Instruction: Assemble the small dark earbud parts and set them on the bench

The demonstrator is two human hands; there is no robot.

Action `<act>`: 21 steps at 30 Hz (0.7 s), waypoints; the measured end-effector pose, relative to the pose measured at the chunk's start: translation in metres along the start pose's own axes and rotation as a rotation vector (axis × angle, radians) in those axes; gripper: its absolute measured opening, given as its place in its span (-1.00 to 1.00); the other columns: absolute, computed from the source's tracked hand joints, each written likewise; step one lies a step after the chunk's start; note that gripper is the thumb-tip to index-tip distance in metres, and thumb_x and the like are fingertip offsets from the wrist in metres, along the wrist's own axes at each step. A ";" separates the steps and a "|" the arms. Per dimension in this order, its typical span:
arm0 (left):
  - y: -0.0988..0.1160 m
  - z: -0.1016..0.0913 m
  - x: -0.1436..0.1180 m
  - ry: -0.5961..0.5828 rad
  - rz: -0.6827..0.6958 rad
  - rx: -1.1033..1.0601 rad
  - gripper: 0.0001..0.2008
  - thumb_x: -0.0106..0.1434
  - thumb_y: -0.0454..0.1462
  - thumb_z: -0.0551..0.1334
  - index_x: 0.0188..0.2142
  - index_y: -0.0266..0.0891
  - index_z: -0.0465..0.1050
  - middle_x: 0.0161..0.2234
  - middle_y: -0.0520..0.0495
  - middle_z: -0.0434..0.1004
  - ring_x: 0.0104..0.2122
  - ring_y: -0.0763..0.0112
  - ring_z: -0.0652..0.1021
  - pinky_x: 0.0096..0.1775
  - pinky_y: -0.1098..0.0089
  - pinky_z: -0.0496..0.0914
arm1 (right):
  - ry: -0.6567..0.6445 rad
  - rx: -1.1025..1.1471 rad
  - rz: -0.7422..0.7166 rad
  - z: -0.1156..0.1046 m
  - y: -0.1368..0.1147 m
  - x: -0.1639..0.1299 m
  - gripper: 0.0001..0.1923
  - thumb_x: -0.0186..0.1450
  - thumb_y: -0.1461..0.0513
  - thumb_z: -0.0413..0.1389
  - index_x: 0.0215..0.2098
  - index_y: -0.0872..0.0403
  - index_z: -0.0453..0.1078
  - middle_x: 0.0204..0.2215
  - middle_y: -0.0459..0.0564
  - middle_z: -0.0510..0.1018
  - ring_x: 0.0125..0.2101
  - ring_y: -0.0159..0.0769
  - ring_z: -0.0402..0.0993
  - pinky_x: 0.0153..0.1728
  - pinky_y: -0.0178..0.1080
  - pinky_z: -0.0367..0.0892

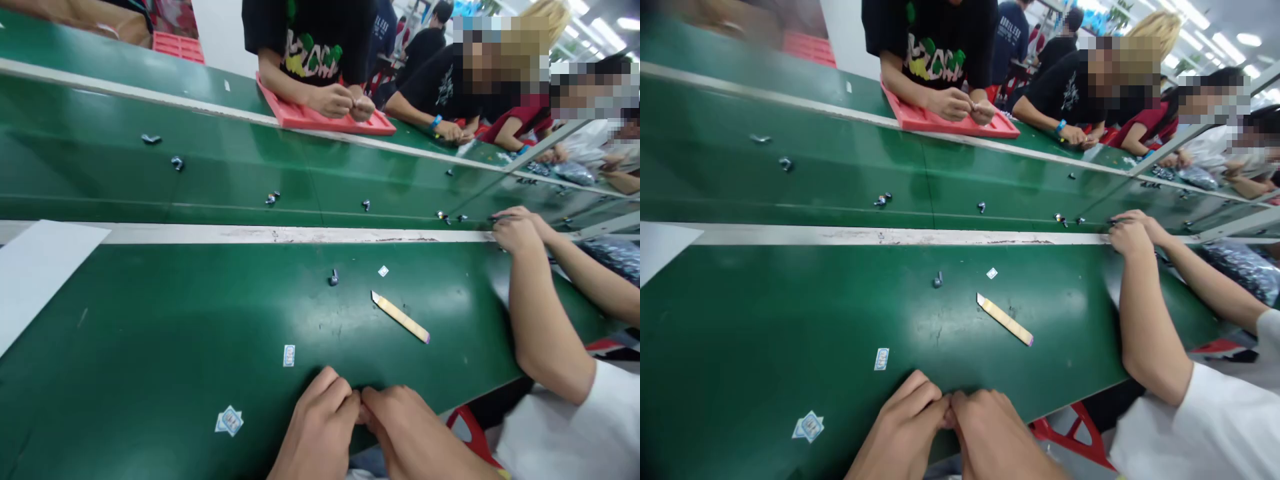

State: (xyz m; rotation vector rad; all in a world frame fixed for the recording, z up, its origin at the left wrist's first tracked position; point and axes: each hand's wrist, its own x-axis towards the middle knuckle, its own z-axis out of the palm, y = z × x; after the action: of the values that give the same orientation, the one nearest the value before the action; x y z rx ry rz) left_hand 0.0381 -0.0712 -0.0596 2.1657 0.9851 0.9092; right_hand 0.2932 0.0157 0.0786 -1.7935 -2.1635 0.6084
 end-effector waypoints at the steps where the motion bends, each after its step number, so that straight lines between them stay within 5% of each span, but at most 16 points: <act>1: -0.002 0.003 -0.002 0.029 0.014 0.022 -0.72 0.17 -0.61 0.08 -0.50 -0.28 0.35 -0.51 -0.03 0.34 -0.45 0.33 0.41 -0.48 0.37 0.29 | 0.070 -0.016 -0.001 -0.021 0.008 0.012 -0.72 0.43 0.16 0.12 0.08 0.05 0.40 0.07 0.08 0.48 -0.06 -0.15 0.51 -0.08 -0.02 0.48; 5: -0.004 0.014 -0.009 0.115 0.023 0.091 -0.74 0.10 -0.60 0.10 -0.53 -0.25 0.32 -0.53 -0.02 0.31 -0.50 0.33 0.37 -0.46 0.32 0.27 | 0.271 -0.064 -0.007 -0.074 0.032 0.050 -0.78 0.46 0.14 0.06 -0.03 0.02 0.47 0.00 -0.01 0.53 -0.08 -0.14 0.52 -0.12 -0.13 0.48; 13: -0.002 0.040 -0.012 0.436 -0.045 0.157 -0.72 0.18 -0.50 0.02 -0.53 -0.21 0.35 -0.62 -0.07 0.25 -0.57 0.25 0.30 -0.48 0.25 0.26 | 0.419 -0.071 -0.046 -0.080 0.033 0.070 -0.64 0.51 0.12 -0.06 -0.28 0.06 0.50 -0.34 -0.10 0.58 -0.43 -0.38 0.52 -0.53 -0.41 0.41; 15: -0.002 0.043 -0.013 0.449 -0.045 0.179 -0.73 0.22 -0.49 0.02 -0.47 -0.22 0.40 -0.62 -0.07 0.28 -0.56 0.24 0.32 -0.47 0.26 0.29 | 0.405 -0.069 -0.070 -0.064 0.016 0.052 -0.82 0.44 0.13 0.11 -0.19 0.07 0.47 -0.33 -0.09 0.57 -0.49 -0.40 0.50 -0.56 -0.38 0.42; 17: -0.003 0.041 -0.014 0.432 -0.042 0.197 -0.75 0.23 -0.48 0.05 -0.40 -0.23 0.45 -0.59 -0.06 0.32 -0.55 0.25 0.36 -0.45 0.27 0.31 | 0.357 -0.062 -0.099 -0.029 -0.007 0.025 -0.78 0.43 0.13 0.13 -0.08 0.11 0.46 -0.20 -0.03 0.58 -0.35 -0.31 0.55 -0.40 -0.25 0.53; 18: -0.003 0.040 -0.015 0.420 -0.042 0.207 -0.76 0.23 -0.47 0.06 -0.38 -0.23 0.47 -0.58 -0.05 0.34 -0.54 0.25 0.38 -0.45 0.28 0.32 | 0.324 -0.054 -0.116 -0.005 -0.019 0.008 -0.76 0.45 0.12 0.09 -0.14 0.12 0.48 -0.20 -0.04 0.59 -0.33 -0.29 0.56 -0.36 -0.25 0.53; 19: -0.003 0.038 -0.016 0.409 -0.043 0.217 -0.77 0.23 -0.47 0.07 -0.38 -0.23 0.47 -0.58 -0.05 0.35 -0.54 0.26 0.39 -0.45 0.29 0.32 | 0.287 -0.052 -0.127 0.022 -0.030 -0.009 -0.49 0.52 0.08 -0.16 -0.38 0.05 0.54 -0.26 -0.11 0.64 -0.38 -0.35 0.58 -0.40 -0.36 0.44; 21: -0.002 0.035 -0.017 0.387 -0.039 0.243 -0.78 0.21 -0.47 0.10 -0.40 -0.23 0.48 -0.58 -0.04 0.37 -0.54 0.27 0.40 -0.47 0.29 0.32 | 0.192 -0.035 -0.165 0.077 -0.049 -0.041 -0.51 0.48 0.11 -0.05 -0.55 0.01 0.48 -0.49 -0.12 0.64 -0.56 -0.38 0.55 -0.57 -0.40 0.37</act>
State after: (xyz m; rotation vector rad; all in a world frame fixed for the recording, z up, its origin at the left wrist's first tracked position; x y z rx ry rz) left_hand 0.0561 -0.0917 -0.0878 2.1998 1.3803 1.2780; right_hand 0.2243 -0.0434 0.0369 -1.5963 -2.1737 0.3474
